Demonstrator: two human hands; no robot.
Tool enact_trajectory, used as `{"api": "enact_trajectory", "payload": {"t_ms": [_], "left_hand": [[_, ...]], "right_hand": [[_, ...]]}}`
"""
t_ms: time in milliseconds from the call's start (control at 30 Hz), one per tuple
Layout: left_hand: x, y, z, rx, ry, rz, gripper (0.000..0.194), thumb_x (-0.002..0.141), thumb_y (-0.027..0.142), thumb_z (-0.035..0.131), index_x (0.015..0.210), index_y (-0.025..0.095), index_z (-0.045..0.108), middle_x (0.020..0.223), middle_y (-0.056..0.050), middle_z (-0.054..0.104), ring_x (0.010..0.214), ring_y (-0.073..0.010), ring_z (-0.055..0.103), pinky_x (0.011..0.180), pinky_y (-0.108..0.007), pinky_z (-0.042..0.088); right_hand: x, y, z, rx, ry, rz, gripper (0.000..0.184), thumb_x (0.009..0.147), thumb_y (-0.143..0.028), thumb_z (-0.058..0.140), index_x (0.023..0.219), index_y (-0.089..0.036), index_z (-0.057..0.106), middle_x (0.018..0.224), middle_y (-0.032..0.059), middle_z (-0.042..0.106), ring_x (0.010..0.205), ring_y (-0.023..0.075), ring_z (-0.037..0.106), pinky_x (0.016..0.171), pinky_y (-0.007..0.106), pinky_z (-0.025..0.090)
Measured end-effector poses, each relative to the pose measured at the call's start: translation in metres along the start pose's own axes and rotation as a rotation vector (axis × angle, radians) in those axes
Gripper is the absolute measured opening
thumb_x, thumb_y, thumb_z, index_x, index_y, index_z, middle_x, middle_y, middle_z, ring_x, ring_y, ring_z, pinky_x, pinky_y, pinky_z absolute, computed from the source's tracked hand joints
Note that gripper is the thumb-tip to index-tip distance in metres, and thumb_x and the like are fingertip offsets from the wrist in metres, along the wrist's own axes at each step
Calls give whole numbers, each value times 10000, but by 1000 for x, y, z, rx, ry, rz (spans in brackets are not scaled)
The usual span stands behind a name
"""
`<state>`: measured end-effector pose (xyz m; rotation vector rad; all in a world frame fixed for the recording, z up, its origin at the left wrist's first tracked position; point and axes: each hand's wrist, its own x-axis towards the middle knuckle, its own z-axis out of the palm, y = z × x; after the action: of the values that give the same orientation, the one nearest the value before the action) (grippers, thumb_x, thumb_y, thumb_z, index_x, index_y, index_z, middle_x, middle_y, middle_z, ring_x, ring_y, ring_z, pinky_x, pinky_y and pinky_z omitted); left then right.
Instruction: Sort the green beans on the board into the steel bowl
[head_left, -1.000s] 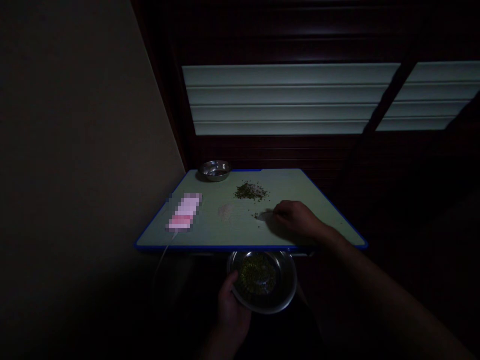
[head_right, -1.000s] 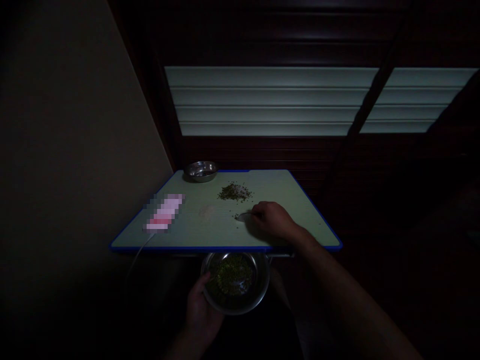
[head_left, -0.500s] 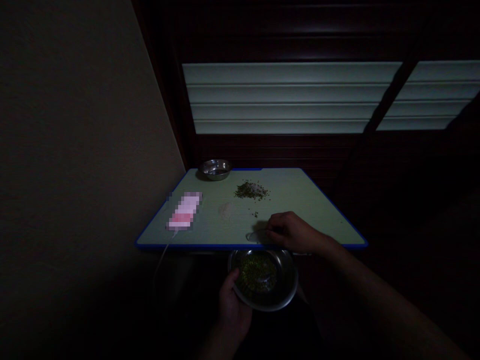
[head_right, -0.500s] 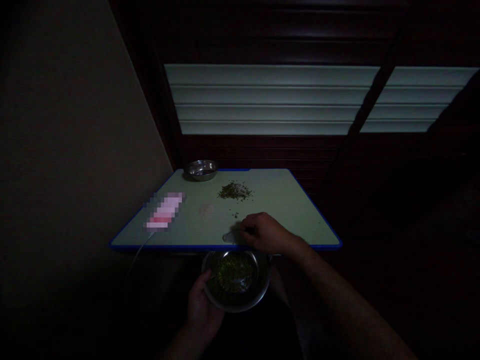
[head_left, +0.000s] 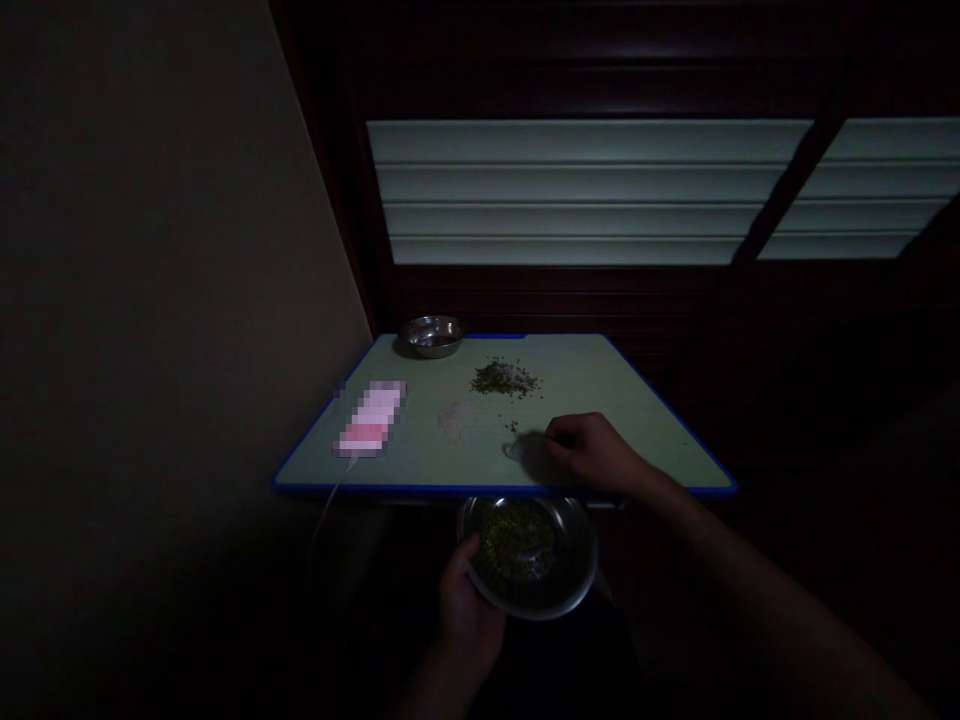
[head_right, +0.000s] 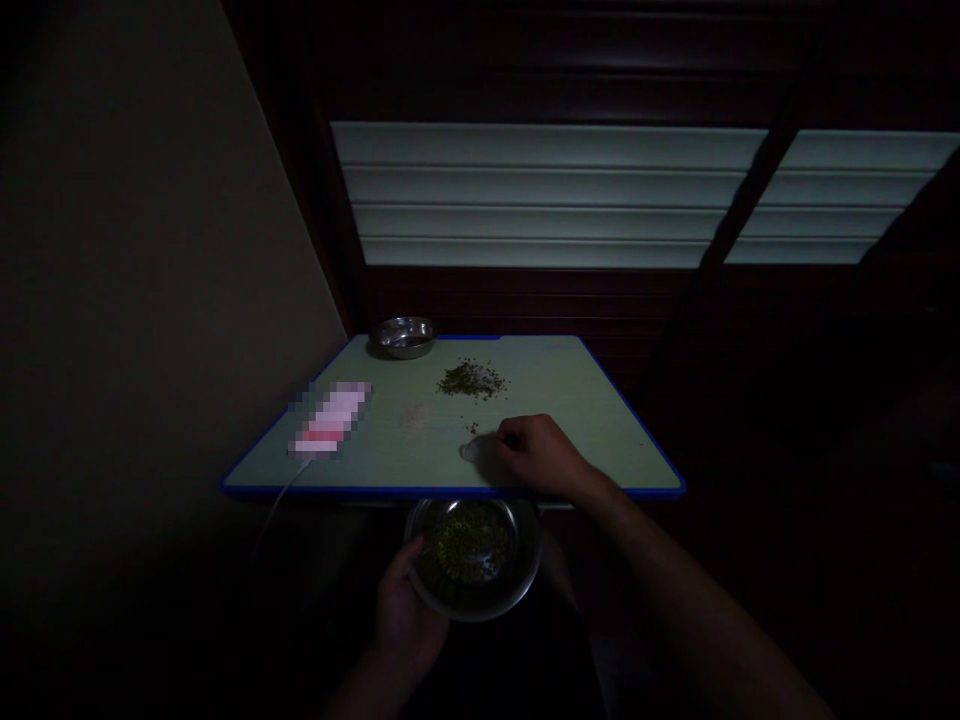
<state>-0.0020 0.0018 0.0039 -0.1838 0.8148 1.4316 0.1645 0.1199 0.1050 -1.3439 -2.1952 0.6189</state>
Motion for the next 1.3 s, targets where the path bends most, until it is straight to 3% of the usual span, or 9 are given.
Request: {"api": "enact_trajectory", "payload": {"t_ms": [267, 433, 733, 1000, 1300], "left_hand": [[0, -1, -3, -1, -19, -4, 248, 818, 216, 579, 1011, 184, 731, 854, -61, 782, 860, -230, 724, 901, -410, 536], [1, -1, -5, 0, -4, -6, 265, 808, 209, 597, 1036, 166, 724, 867, -75, 780, 853, -236, 723, 897, -413, 536], [0, -1, -4, 1, 4, -13, 224, 826, 210, 575, 967, 137, 733, 843, -91, 780, 841, -235, 725, 914, -419, 531], [0, 0, -3, -6, -3, -18, 303, 824, 212, 571, 1084, 158, 717, 841, -78, 781, 848, -248, 726, 919, -441, 529], [0, 0, -2, 11, 0, -12, 296, 820, 217, 583, 1075, 150, 718, 854, -84, 781, 862, -247, 724, 916, -433, 530]], "right_hand": [[15, 6, 9, 66, 98, 261, 210, 760, -302, 549, 655, -161, 664, 599, 33, 628, 574, 145, 541, 539, 257, 370], [14, 13, 5, 55, 146, 331, 214, 755, -315, 560, 643, -162, 659, 610, 52, 643, 593, 161, 563, 545, 265, 383], [15, 21, 4, 95, 203, 297, 197, 728, -312, 540, 637, -168, 638, 611, 34, 630, 597, 152, 555, 554, 255, 390], [20, 19, 7, 103, 199, 236, 184, 727, -290, 527, 652, -161, 635, 615, 25, 618, 592, 139, 532, 552, 247, 378], [20, 19, 7, 90, 190, 231, 178, 726, -293, 524, 630, -173, 615, 590, 16, 598, 575, 138, 522, 537, 246, 370]]}}
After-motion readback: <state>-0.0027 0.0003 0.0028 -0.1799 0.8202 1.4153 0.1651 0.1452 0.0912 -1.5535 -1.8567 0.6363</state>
